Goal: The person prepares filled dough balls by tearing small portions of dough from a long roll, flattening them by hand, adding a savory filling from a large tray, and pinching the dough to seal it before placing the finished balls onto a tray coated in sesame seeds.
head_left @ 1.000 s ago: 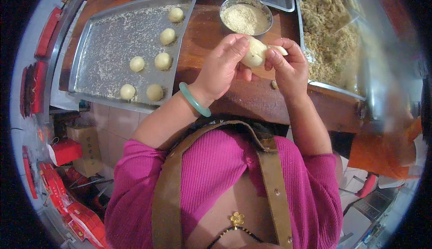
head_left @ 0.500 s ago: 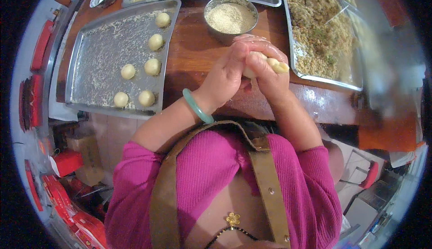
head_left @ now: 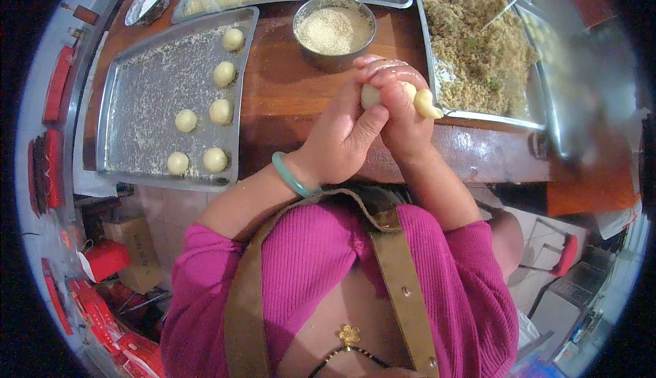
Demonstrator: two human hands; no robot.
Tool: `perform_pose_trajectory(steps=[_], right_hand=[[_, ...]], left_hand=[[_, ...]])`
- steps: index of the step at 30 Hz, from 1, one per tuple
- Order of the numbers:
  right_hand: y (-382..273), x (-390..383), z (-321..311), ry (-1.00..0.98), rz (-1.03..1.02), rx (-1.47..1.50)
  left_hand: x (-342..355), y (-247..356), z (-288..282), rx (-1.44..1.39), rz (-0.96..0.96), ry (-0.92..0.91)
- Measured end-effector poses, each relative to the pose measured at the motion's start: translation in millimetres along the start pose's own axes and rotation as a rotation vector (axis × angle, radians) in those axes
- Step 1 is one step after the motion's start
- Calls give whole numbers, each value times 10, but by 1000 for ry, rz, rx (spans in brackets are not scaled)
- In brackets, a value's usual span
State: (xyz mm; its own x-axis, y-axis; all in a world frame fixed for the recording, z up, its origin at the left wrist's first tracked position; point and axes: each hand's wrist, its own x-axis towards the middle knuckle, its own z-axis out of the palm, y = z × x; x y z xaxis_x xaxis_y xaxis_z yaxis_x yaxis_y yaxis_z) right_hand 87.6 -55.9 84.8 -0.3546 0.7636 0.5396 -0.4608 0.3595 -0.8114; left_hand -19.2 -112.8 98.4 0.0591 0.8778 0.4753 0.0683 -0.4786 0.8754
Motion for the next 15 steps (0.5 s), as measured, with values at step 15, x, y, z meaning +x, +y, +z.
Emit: perform_pose_trajectory(steps=[15], right_hand=[[-5, -23, -8, -22, -10, 118]], left_hand=[[-26, -46, -11, 101, 9, -42]])
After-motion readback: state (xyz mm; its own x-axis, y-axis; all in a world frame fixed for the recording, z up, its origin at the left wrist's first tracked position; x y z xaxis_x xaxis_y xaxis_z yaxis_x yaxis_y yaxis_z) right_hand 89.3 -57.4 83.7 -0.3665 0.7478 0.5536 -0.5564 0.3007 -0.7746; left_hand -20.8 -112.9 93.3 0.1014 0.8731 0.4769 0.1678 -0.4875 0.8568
